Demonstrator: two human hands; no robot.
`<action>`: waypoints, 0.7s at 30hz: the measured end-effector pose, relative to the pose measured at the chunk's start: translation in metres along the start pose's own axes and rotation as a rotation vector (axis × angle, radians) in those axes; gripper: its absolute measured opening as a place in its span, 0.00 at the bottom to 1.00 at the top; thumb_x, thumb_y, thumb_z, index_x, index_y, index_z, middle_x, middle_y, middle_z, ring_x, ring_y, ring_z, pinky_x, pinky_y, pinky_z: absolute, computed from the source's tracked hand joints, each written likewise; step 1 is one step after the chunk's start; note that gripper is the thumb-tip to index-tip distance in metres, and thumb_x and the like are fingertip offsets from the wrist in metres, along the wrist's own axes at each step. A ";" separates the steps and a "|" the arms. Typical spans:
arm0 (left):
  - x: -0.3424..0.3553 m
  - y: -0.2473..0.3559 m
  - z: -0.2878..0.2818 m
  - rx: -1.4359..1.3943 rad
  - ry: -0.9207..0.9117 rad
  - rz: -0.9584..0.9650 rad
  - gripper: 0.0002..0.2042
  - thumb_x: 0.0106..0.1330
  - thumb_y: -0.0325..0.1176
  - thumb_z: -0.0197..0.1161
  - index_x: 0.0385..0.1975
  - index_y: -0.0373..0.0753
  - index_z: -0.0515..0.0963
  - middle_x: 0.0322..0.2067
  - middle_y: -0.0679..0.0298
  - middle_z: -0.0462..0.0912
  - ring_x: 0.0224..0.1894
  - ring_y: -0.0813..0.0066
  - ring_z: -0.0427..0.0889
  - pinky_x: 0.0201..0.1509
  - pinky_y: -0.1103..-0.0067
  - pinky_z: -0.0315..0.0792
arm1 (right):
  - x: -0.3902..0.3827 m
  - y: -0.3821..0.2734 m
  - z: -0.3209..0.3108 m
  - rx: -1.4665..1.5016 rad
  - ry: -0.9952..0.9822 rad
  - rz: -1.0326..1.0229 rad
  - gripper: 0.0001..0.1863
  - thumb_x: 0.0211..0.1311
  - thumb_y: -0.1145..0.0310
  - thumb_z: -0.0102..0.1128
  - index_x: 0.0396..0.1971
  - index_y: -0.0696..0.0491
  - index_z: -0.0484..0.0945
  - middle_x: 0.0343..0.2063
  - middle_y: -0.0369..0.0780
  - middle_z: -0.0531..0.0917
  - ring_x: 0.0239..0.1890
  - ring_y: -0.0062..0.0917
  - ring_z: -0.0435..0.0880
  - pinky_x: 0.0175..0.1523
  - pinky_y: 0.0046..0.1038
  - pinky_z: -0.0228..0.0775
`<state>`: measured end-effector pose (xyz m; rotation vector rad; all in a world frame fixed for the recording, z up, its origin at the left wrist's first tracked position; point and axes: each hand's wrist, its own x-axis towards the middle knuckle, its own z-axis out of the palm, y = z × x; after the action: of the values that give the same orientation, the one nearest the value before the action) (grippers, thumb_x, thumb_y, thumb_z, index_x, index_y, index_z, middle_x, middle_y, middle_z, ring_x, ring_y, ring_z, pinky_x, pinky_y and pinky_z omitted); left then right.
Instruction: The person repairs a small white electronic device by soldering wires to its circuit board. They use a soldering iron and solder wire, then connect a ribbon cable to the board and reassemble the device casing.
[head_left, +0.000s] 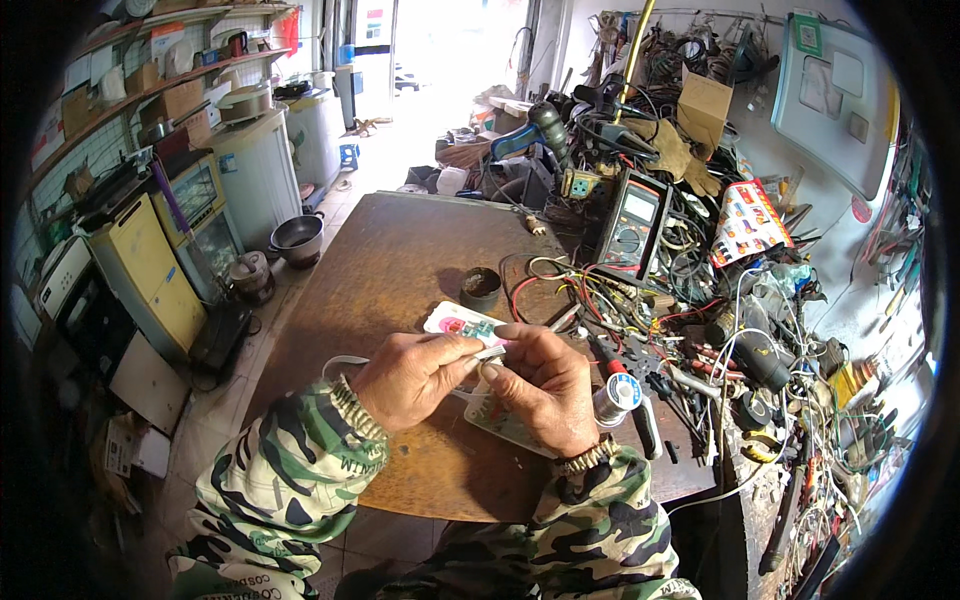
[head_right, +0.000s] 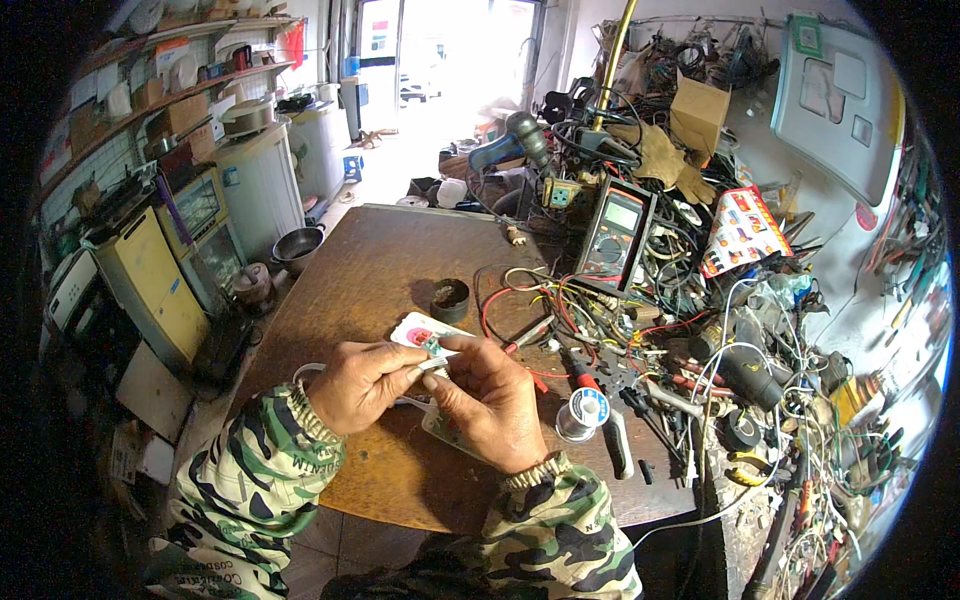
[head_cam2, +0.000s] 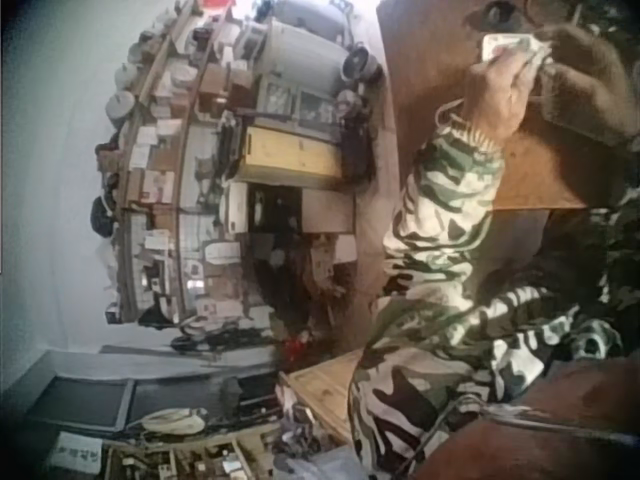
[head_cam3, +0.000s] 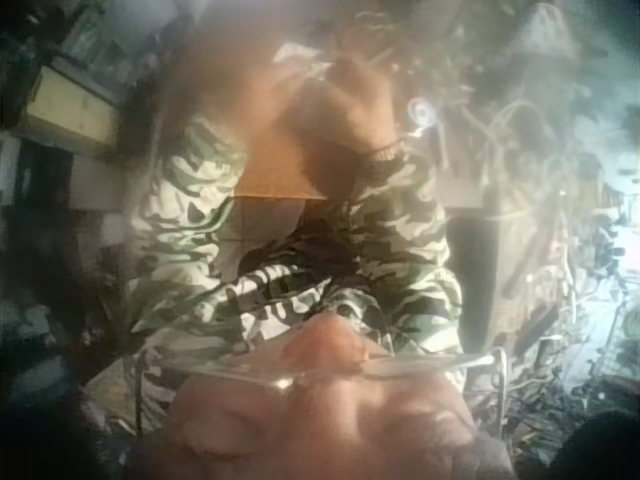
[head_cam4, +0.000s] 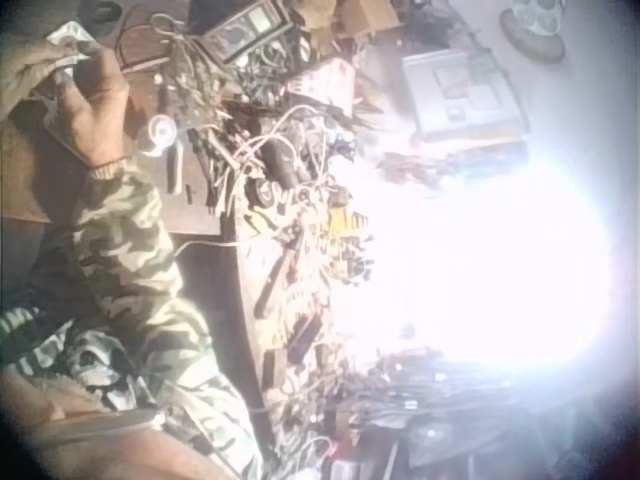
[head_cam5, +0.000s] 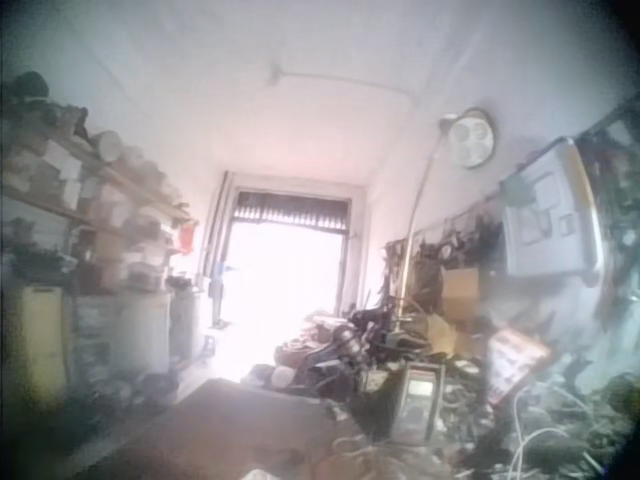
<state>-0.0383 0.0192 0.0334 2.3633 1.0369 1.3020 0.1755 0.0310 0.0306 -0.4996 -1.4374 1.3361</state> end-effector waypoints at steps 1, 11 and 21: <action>-0.001 -0.001 -0.001 0.011 0.033 -0.001 0.12 0.74 0.25 0.67 0.54 0.32 0.84 0.43 0.47 0.90 0.45 0.55 0.92 0.46 0.68 0.85 | 0.000 0.003 0.001 0.022 0.017 -0.005 0.24 0.70 0.80 0.70 0.64 0.62 0.77 0.41 0.39 0.89 0.37 0.17 0.85 0.41 0.21 0.80; 0.005 0.008 -0.011 0.262 0.141 0.113 0.15 0.65 0.19 0.71 0.51 0.36 0.88 0.36 0.53 0.88 0.37 0.56 0.90 0.39 0.68 0.83 | -0.001 0.002 -0.005 -0.005 0.106 0.064 0.14 0.70 0.82 0.65 0.53 0.66 0.83 0.39 0.42 0.89 0.37 0.21 0.87 0.42 0.24 0.81; 0.003 0.005 -0.009 0.303 0.151 0.096 0.14 0.65 0.24 0.72 0.50 0.39 0.89 0.39 0.54 0.89 0.39 0.54 0.91 0.40 0.66 0.85 | 0.000 0.003 -0.009 -0.044 0.084 0.095 0.10 0.71 0.79 0.66 0.49 0.63 0.83 0.37 0.40 0.89 0.36 0.20 0.87 0.42 0.22 0.79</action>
<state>-0.0422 0.0165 0.0434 2.5940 1.2581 1.4690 0.1827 0.0361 0.0258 -0.6523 -1.3903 1.3445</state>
